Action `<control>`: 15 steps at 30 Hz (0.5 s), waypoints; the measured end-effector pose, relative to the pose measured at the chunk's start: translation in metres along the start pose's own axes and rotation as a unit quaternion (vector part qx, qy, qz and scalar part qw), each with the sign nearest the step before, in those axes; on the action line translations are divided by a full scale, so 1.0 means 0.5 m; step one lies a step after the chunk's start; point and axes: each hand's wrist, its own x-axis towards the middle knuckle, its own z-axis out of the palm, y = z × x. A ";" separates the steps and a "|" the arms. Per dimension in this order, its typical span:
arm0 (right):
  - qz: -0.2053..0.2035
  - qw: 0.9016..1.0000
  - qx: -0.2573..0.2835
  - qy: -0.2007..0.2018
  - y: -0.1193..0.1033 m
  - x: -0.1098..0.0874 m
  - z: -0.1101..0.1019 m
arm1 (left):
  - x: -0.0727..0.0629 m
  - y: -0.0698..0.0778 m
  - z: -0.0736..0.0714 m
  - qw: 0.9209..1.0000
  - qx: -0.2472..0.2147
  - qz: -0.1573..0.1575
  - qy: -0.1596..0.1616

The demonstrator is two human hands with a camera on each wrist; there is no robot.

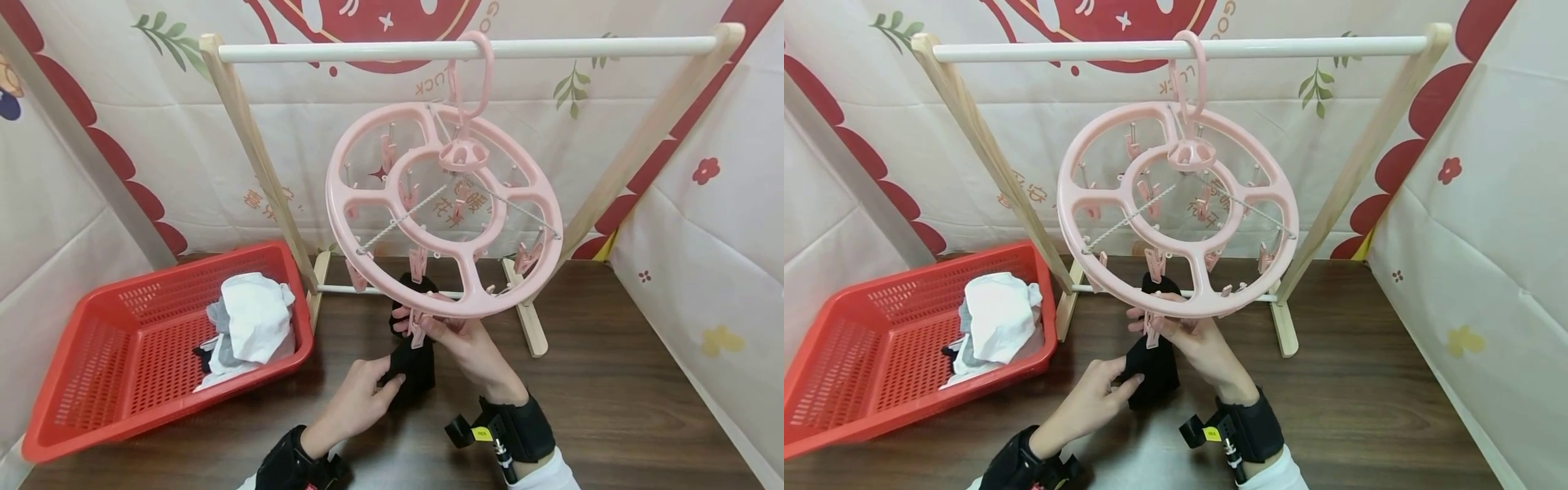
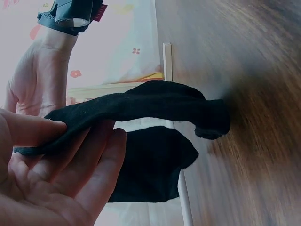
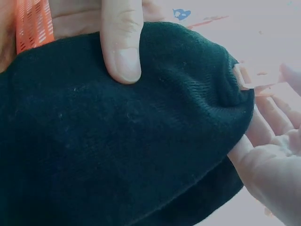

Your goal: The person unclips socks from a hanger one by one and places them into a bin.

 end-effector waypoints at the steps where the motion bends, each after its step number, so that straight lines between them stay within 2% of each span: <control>1: -0.001 1.000 0.003 0.005 0.000 0.000 0.001 | 0.000 0.000 0.000 1.000 -0.001 0.000 0.000; 5: -0.013 0.999 0.026 0.024 -0.002 0.001 0.007 | -0.004 -0.002 0.002 1.000 0.004 0.002 -0.002; 10: -0.011 0.999 0.023 0.039 -0.005 -0.001 0.009 | -0.009 -0.006 0.005 1.000 0.009 0.009 0.000; 15: -0.010 0.999 0.013 0.035 -0.008 0.000 0.006 | -0.011 -0.005 0.003 1.000 0.010 0.013 -0.005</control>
